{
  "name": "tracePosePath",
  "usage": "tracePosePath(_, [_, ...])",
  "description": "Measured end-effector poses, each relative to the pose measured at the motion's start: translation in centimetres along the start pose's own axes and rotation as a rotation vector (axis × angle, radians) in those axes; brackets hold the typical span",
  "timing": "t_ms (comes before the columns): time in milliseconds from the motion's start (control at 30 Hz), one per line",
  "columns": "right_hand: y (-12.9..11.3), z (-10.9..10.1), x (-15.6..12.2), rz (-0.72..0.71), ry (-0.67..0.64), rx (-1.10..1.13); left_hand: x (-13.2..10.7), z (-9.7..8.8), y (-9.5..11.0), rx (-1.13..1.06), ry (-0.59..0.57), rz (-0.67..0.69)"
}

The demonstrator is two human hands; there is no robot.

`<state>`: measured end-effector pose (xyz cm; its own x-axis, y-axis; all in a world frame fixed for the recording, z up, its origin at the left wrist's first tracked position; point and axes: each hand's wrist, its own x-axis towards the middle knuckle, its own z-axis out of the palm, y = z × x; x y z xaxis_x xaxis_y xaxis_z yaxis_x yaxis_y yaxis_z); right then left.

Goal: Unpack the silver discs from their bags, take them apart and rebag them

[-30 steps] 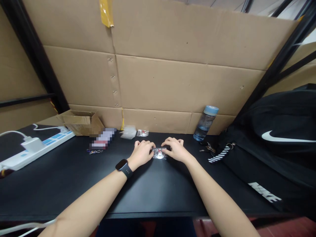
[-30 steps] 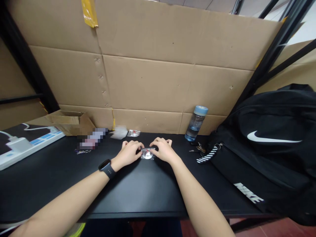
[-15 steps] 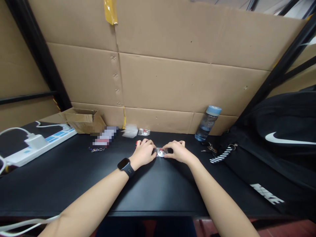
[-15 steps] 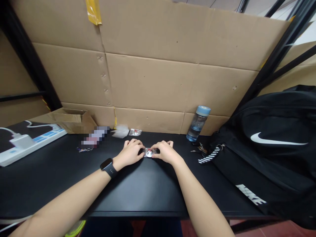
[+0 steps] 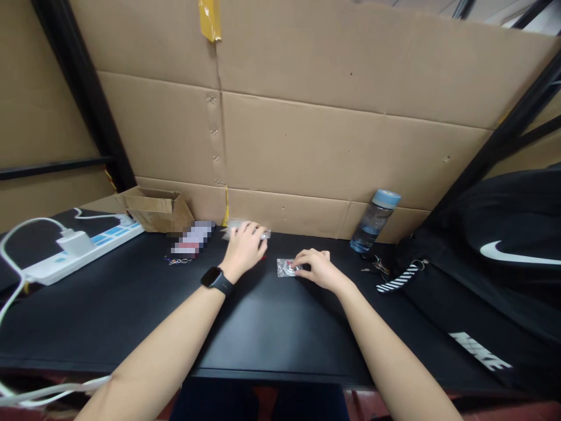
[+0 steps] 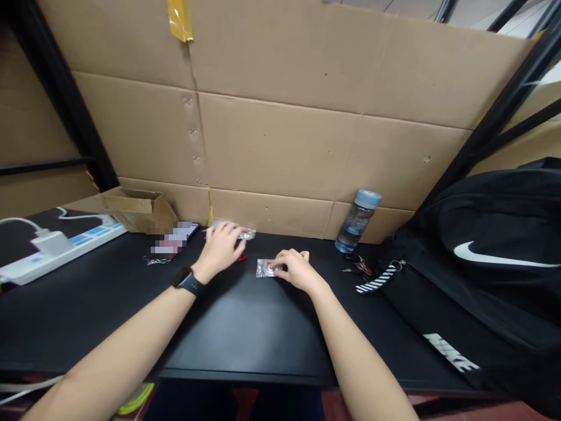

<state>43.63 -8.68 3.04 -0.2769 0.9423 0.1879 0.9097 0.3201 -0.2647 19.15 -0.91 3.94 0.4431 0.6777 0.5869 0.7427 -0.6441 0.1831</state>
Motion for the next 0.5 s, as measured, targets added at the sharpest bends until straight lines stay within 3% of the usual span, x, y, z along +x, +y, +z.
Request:
tracePosePath(200, [0.2,1.0,2.5,0.073,0.109,-0.097,0.5,-0.4,-3.9,0.036,0.046,-0.141])
tracePosePath(500, [0.1,1.6,10.6,0.185,0.091,-0.27,0.3,0.3,-5.0,-0.026,-0.042,-0.054])
